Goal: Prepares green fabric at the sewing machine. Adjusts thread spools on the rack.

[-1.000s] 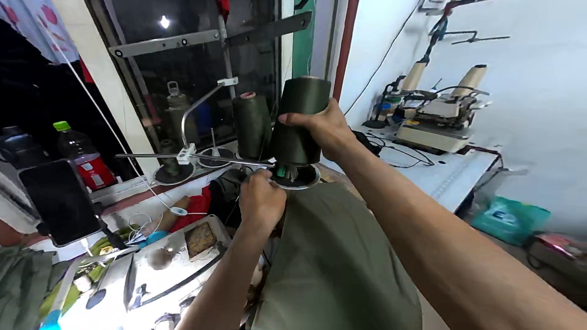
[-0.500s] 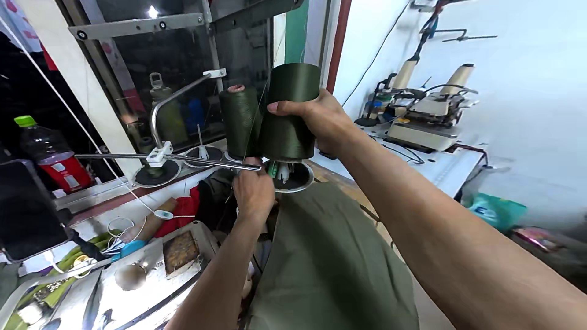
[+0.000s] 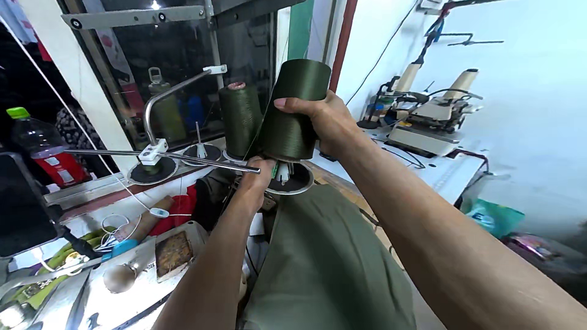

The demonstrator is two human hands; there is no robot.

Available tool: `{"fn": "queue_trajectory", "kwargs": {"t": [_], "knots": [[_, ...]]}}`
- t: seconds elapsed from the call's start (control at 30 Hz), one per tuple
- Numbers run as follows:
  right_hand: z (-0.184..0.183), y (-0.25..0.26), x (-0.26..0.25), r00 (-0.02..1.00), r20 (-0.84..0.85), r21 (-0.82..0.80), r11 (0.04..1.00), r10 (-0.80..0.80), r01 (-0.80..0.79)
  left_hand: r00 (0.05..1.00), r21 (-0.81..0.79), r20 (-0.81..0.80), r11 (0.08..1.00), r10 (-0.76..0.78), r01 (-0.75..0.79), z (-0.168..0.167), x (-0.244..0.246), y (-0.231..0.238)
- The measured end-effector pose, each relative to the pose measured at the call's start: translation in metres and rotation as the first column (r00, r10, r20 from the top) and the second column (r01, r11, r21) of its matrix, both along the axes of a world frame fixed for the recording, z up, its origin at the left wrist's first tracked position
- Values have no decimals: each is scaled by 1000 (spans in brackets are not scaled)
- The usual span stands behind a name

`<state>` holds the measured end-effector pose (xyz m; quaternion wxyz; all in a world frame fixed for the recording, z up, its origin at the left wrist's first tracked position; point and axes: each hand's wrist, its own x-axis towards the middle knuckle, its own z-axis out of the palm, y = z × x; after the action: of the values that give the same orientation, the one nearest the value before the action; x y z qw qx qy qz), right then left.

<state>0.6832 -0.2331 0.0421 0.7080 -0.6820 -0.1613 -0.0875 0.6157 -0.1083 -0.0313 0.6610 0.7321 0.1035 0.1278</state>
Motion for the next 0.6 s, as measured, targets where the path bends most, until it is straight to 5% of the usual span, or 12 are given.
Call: {"fn": "queue_trajectory", "kwargs": {"t": [0.33,0.6], "knots": [[-2,-1,-2,999,13,1,1000,-30,30,1000,102,0,995,-24,24,-3,6,-3],[-7,-3,-3,999,5,14,999,-46,46,986,13,155,998,57,-60,-15,3,0]]}}
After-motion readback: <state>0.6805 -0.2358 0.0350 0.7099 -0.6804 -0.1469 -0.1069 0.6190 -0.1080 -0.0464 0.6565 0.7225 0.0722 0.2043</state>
